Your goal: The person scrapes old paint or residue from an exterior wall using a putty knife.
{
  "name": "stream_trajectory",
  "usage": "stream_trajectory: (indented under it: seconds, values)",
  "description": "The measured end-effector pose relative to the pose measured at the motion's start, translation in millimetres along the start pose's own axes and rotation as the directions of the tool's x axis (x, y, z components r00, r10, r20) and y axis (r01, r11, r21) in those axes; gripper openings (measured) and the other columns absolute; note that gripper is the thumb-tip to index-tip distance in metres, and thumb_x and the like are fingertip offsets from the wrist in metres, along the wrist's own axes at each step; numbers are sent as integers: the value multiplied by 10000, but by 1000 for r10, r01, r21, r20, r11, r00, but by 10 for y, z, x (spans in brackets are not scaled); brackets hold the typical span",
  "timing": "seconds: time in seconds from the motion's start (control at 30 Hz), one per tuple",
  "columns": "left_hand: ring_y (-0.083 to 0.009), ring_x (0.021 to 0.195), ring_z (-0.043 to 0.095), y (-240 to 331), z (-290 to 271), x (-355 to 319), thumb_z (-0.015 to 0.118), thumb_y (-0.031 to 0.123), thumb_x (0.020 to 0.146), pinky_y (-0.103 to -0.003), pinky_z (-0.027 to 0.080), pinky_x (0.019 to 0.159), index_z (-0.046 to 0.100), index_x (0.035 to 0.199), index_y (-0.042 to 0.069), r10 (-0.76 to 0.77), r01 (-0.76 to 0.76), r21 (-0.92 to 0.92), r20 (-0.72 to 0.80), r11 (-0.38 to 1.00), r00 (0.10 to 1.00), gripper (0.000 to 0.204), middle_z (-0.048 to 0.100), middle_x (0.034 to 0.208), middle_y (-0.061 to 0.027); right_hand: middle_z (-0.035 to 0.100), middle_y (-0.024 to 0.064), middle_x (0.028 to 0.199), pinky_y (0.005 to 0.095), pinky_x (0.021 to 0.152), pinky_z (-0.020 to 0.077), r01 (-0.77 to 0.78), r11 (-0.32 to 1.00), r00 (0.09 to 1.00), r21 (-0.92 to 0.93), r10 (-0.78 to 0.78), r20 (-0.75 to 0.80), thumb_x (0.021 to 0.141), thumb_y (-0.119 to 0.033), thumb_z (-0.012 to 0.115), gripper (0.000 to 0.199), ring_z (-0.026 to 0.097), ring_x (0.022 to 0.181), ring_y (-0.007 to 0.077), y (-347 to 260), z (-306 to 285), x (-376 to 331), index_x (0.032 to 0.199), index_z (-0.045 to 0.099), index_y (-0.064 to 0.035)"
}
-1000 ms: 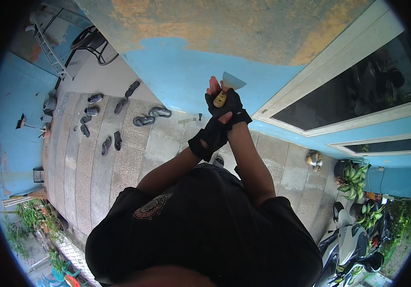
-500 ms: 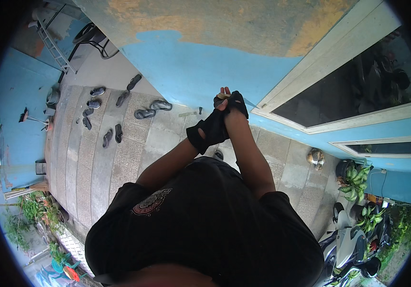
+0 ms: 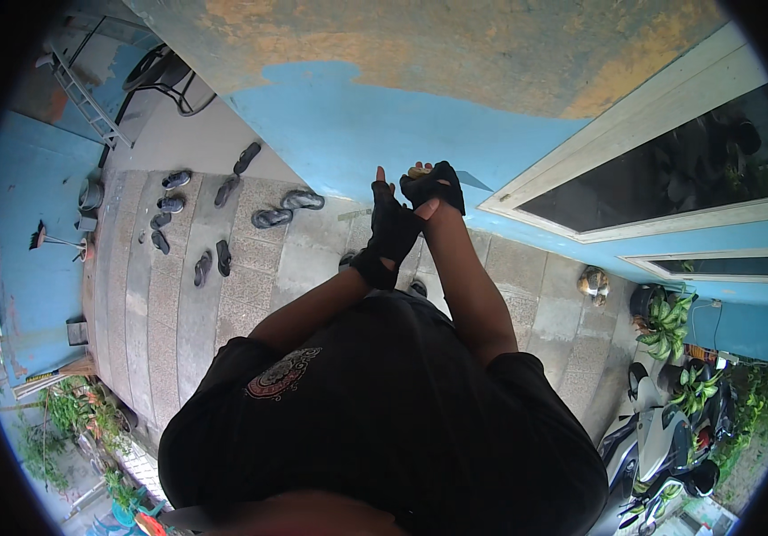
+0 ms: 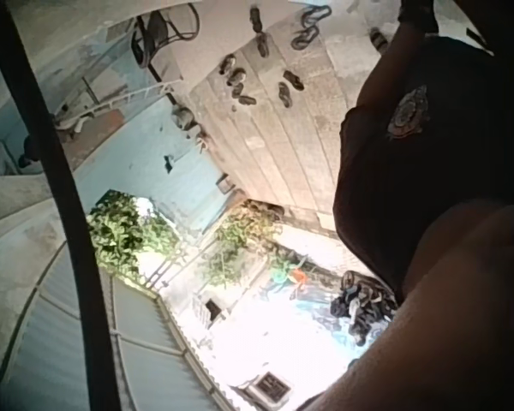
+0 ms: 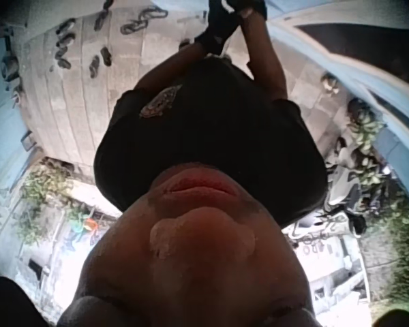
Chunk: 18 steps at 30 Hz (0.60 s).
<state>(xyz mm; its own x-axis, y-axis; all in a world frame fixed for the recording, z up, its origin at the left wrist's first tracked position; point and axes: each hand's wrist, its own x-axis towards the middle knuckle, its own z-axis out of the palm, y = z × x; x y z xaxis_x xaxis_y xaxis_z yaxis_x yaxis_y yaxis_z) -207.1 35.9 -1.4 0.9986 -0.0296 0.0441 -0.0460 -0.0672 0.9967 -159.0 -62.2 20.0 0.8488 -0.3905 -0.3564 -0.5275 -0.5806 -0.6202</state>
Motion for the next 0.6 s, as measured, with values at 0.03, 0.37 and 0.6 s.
stream_trajectory:
  seconds: [0.03,0.37,0.6]
  values:
    - [-410,1412,317,140,-105,76,838,376,708,-454,378,1094,309,1456,-37,1,-1,-1,12,1000,1000,1005,324,1476,-302,712,142,1092,315,854,537,35,999,999,32,-34,-36,776,-359,730,444,687,1027,227,44,102,96,999,674,20]
    - [-302,1283,465,69,-738,722,744,224,815,-459,367,1103,460,1390,199,256,-301,21,468,953,846,642,497,1363,-160,589,22,1286,303,1023,402,261,830,962,-493,-180,206,966,-504,472,469,523,1217,174,-252,755,620,1244,551,-135]
    - [-208,1272,479,396,-1218,814,653,196,924,-415,399,1063,410,1430,197,-133,915,-287,933,284,334,562,484,1376,-56,513,55,1389,328,1107,311,103,959,981,-265,-53,187,977,-412,441,469,443,1304,205,-526,960,523,1320,504,-99]
